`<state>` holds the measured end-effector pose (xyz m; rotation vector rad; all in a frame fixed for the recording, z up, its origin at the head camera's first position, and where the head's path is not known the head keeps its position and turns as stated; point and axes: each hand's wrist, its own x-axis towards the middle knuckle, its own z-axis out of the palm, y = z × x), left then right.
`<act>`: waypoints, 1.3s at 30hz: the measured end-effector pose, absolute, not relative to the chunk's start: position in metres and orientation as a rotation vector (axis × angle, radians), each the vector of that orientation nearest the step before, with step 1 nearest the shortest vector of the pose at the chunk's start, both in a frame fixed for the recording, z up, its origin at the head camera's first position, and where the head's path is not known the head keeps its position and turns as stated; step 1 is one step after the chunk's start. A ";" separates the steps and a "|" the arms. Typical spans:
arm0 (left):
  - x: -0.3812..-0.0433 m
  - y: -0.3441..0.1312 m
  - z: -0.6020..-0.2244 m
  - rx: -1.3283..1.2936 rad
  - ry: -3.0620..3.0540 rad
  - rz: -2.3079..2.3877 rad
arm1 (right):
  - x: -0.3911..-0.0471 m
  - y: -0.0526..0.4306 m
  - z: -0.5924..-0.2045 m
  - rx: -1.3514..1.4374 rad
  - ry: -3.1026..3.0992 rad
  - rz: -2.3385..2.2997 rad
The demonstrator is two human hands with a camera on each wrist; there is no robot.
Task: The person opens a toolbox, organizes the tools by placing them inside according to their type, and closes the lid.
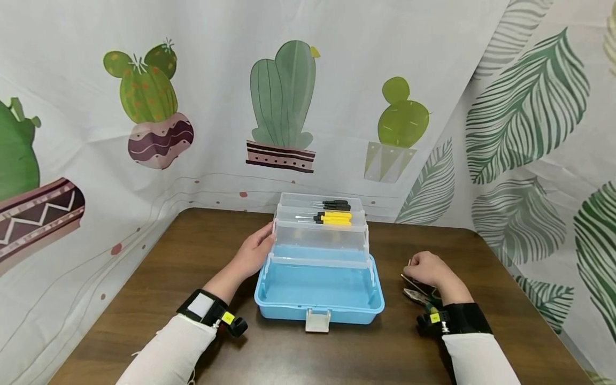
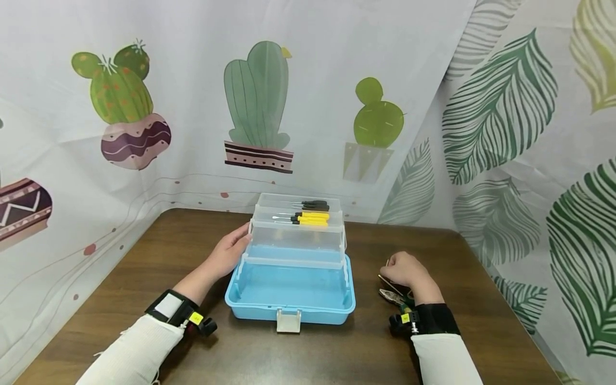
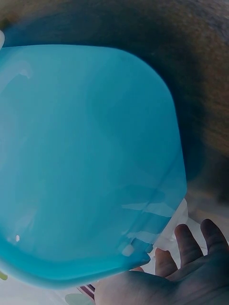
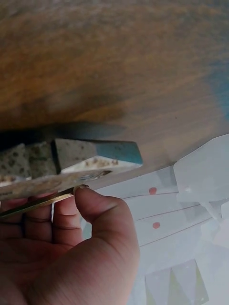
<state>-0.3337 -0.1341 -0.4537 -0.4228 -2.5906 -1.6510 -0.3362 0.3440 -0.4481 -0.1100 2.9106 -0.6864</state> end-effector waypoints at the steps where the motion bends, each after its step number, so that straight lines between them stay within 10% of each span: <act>1: -0.334 -0.134 -0.454 -0.419 -2.593 -1.650 | -0.336 0.344 -0.448 -0.107 2.908 -0.687; 39: -0.335 -0.135 -0.457 -0.418 -2.577 -1.642 | -0.338 0.358 -0.448 -0.109 2.904 -0.897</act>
